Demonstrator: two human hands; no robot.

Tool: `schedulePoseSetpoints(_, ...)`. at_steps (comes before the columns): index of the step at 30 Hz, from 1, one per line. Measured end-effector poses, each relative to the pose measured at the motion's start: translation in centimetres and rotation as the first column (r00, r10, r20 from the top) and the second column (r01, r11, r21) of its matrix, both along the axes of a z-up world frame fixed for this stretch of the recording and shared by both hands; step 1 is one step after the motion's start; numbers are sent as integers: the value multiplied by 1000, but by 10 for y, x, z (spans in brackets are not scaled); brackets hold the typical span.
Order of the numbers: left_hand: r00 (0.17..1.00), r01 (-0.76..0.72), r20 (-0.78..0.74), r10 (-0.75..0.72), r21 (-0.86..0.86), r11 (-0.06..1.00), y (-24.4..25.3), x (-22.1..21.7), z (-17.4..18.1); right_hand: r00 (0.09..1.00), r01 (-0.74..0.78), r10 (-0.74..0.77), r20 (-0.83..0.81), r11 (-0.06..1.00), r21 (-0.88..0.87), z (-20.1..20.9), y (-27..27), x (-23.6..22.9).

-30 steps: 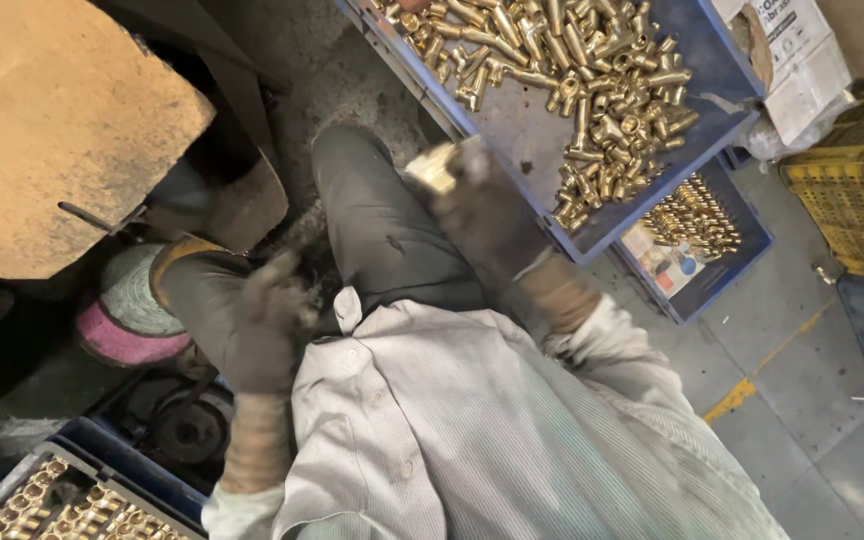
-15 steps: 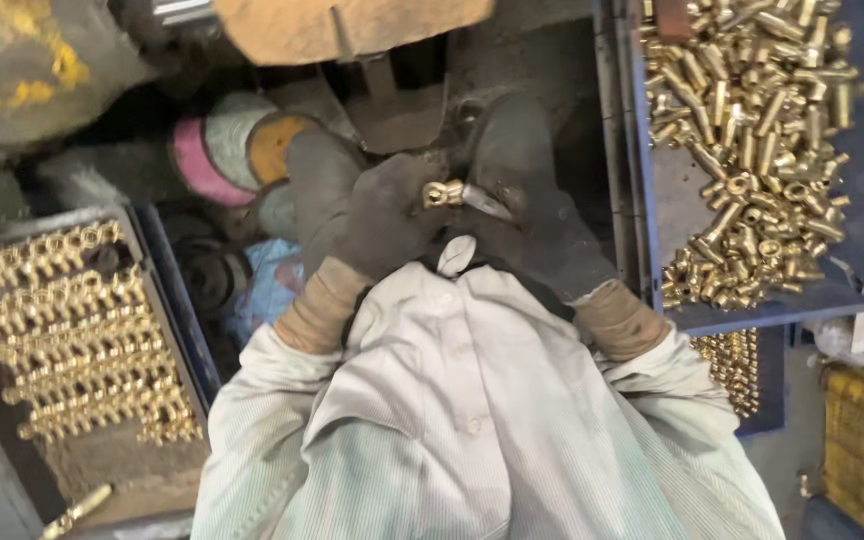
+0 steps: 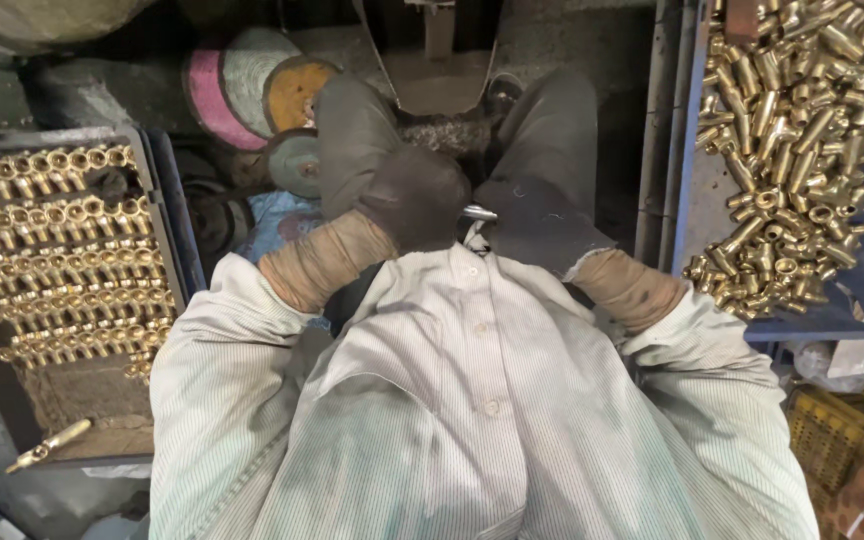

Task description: The person sits on the floor and repeatedly picks up brass-colored metal parts from a blue bin. They hold each part against a rotating grinding wheel to polish its surface, then place the finished part into a tray with organized rows.

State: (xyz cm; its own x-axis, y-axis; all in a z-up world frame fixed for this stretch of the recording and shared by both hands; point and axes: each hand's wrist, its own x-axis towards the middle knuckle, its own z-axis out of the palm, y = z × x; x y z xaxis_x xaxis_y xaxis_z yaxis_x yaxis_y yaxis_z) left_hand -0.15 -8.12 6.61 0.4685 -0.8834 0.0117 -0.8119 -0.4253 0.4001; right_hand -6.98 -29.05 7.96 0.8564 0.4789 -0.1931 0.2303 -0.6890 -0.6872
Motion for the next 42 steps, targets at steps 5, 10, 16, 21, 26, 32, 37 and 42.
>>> schedulePoseSetpoints(5,997,-44,-57,42,-31,999,11,-6,3,987,30,-45,-155,995,-100,1,13,-3)
schedulePoseSetpoints(10,999,-39,-35,36,-76,996,30,0,28,979,-23,136,-149,807,591,-18,-2,0)
schedulePoseSetpoints(16,990,-139,-62,124,-488,862,84,0,46,933,40,206,-295,755,654,-28,1,-1)
schedulePoseSetpoints(21,922,-347,-22,387,-496,796,89,-30,27,851,386,109,-514,533,753,7,18,0)
schedulePoseSetpoints(26,899,-420,-125,420,-514,748,74,-47,-20,896,195,-135,-422,975,102,37,38,12)
schedulePoseSetpoints(32,417,-766,-877,238,-198,611,73,-34,-32,892,157,-136,-431,988,12,48,30,18)
schedulePoseSetpoints(37,-246,-969,-912,-327,223,107,80,-39,-35,962,34,-2,275,993,-114,43,10,-1)
schedulePoseSetpoints(42,-242,-970,-865,-440,212,117,68,-51,-46,835,544,-140,-532,357,760,34,19,-5)
